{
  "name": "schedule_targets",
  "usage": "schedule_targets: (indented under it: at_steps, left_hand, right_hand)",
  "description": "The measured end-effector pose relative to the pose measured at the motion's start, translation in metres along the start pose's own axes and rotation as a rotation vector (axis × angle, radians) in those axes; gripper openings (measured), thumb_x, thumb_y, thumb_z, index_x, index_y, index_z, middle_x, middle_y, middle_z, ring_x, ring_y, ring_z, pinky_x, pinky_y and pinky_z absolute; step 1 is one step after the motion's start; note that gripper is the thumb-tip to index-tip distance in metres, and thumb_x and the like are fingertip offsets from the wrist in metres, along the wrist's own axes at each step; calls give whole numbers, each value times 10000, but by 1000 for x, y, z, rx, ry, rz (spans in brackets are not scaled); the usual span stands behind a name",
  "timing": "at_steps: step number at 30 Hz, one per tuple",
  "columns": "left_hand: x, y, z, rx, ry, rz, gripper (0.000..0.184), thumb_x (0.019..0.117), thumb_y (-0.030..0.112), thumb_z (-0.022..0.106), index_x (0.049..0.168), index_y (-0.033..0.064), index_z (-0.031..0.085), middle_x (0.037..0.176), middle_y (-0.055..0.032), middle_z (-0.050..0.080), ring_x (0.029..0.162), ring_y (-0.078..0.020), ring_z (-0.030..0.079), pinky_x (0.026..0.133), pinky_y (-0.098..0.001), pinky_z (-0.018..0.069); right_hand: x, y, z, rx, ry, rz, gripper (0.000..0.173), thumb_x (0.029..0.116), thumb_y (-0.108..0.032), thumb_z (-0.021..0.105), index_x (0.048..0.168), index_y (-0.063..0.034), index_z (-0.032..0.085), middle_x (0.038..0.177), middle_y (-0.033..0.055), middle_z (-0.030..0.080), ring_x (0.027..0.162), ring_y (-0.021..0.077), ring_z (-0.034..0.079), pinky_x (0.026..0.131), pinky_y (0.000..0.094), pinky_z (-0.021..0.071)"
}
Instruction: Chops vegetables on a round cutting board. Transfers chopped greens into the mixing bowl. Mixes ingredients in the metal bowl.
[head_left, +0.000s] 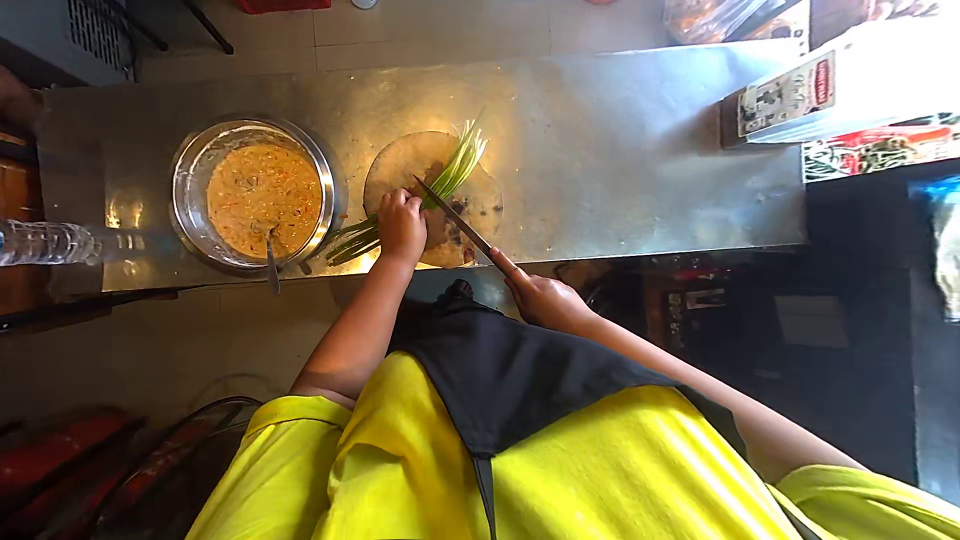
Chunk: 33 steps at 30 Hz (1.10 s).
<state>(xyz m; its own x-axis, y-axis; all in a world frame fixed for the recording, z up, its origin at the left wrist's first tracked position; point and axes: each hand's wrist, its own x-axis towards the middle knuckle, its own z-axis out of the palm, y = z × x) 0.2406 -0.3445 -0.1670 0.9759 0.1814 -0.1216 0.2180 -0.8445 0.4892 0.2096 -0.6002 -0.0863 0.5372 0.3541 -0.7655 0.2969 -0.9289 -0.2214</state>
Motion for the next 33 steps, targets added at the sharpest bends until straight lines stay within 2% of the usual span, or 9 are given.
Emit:
schedule_targets:
  at_steps: [4,7,10,13,16,21,25,28,33]
  left_hand:
    - [2,0,0,-4,-8,16,187,969,169,690,1066,26,761,1156,-167,661,1166,-345,599,1022,-467,489]
    - [2,0,-1,6,-24,23,186,978,160,674,1074,24,757,1146,-164,663,1158,-338,602,1018,-465,493]
    - [-3,0,1,14,-7,46,189,984,133,654,1095,13,749,1126,-181,671,1133,-350,621,1004,-486,501]
    - [-8,1,3,38,-6,54,197,992,116,632,1114,8,741,1111,-189,669,1122,-360,622,1007,-494,494]
    - [-17,7,3,103,-45,54,207,997,96,613,1144,-4,719,1134,-198,662,1147,-368,615,1013,-490,495]
    - [-22,9,4,195,-59,60,248,1029,97,555,1211,-23,673,1179,-230,644,1179,-403,602,1023,-510,491]
    - [-11,9,-10,174,-50,-36,295,1062,133,501,1259,-46,628,1233,-262,628,1238,-425,576,1071,-531,459]
    - [-3,19,-34,109,24,-63,341,1073,177,499,1287,-64,609,1268,-284,617,1258,-442,565,1097,-539,437]
    - [22,74,-57,-67,73,-1,363,1062,188,517,1307,-72,585,1273,-281,617,1264,-419,566,1106,-513,431]
  right_hand:
    - [14,-10,1,16,-20,13,575,1143,-321,247,1672,-338,22,1083,239,703,1054,454,694,901,607,539]
    - [28,-13,9,33,-23,10,588,1142,-323,244,1668,-355,-19,1110,237,704,1068,452,694,911,609,538]
    - [35,-14,13,57,22,-17,584,1142,-321,246,1670,-344,-1,1107,253,704,1058,468,696,895,632,540]
    - [35,-16,12,82,14,-3,586,1145,-326,244,1663,-378,-25,1141,252,704,1074,471,691,903,642,533]
    - [36,-15,15,81,40,-10,600,1142,-312,246,1654,-412,-50,1070,231,716,1018,453,707,866,635,547]
    - [20,-7,22,104,58,-53,610,1142,-296,258,1649,-432,-53,1034,221,715,990,452,709,833,635,555]
    - [-9,17,31,93,38,-62,573,1143,-325,230,1661,-396,-4,1044,248,696,1001,482,692,836,649,539]
    - [-26,34,39,126,142,-108,557,1143,-365,246,1670,-359,67,1029,243,696,978,471,696,838,634,543]
    - [-55,50,47,296,500,-135,535,1133,-342,318,1658,-269,243,1076,226,728,941,438,726,831,609,567]
